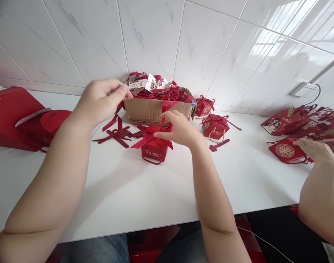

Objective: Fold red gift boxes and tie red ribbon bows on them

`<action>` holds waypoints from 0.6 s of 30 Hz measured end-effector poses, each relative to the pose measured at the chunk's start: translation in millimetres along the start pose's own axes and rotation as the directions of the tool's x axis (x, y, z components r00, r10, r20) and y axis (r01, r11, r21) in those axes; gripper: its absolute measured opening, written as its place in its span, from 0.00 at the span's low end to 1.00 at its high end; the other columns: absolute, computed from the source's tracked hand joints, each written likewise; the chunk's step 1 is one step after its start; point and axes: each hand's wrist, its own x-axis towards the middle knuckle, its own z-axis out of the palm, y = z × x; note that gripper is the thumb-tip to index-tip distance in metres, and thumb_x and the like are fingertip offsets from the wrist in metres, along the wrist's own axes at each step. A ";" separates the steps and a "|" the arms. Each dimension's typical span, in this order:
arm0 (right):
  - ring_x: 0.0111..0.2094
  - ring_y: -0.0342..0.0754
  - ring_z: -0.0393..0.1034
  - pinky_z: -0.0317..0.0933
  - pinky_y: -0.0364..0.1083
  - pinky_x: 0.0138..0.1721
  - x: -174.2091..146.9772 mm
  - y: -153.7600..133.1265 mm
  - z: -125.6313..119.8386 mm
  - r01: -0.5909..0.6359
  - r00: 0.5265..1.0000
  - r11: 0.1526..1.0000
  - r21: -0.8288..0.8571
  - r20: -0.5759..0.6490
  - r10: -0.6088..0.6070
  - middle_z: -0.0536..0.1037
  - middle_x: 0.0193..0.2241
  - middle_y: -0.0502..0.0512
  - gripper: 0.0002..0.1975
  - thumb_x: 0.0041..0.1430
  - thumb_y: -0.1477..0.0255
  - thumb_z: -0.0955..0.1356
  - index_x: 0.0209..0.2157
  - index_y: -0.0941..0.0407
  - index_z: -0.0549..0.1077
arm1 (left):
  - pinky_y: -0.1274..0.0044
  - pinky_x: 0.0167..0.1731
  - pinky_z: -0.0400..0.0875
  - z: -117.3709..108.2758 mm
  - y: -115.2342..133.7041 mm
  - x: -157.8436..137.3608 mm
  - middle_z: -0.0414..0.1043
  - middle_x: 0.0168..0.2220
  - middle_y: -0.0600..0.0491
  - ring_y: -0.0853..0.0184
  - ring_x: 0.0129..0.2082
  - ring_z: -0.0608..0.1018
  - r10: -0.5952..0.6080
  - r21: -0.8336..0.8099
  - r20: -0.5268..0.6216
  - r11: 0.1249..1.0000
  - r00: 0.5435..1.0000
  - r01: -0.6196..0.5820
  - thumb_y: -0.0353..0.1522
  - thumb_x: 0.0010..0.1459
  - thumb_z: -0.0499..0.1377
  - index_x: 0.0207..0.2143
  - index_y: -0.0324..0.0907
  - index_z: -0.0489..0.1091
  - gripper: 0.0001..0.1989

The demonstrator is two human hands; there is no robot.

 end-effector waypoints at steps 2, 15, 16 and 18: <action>0.63 0.58 0.52 0.58 0.56 0.57 4.1 -6.3 11.7 0.078 0.995 0.997 -0.001 0.065 -0.078 0.63 0.60 0.55 0.39 0.48 0.56 0.73 0.60 0.48 0.61 | 0.73 0.36 0.69 -8.3 6.9 -4.0 0.67 0.24 0.55 0.67 0.32 0.76 0.049 -0.057 -0.079 0.997 0.996 -0.053 0.37 0.64 0.51 0.29 0.39 0.72 0.15; 0.59 0.57 0.61 0.60 0.53 0.57 12.7 3.5 20.6 0.008 0.970 1.000 0.014 0.243 -0.011 0.64 0.61 0.56 0.48 0.48 0.59 0.73 0.67 0.48 0.50 | 0.59 0.46 0.71 -48.8 45.9 -38.0 0.69 0.25 0.62 0.58 0.40 0.81 0.146 0.040 -0.094 0.989 0.985 -0.142 0.41 0.57 0.54 0.29 0.41 0.74 0.14; 0.59 0.57 0.62 0.61 0.53 0.56 11.8 5.6 16.3 -0.010 0.968 1.000 -0.002 0.249 0.010 0.64 0.61 0.56 0.46 0.48 0.59 0.73 0.66 0.48 0.53 | 0.59 0.46 0.71 -51.0 45.6 -39.4 0.68 0.25 0.63 0.57 0.41 0.81 0.172 0.067 -0.083 0.984 0.982 -0.167 0.41 0.56 0.54 0.30 0.41 0.74 0.14; 0.58 0.57 0.63 0.63 0.53 0.55 8.7 11.9 6.2 -0.077 0.961 0.996 -0.050 0.261 0.087 0.65 0.60 0.57 0.41 0.47 0.59 0.73 0.63 0.48 0.59 | 0.58 0.48 0.70 -55.4 44.7 -42.0 0.68 0.26 0.64 0.56 0.43 0.80 0.228 0.115 -0.078 0.969 0.970 -0.219 0.41 0.56 0.54 0.31 0.41 0.74 0.14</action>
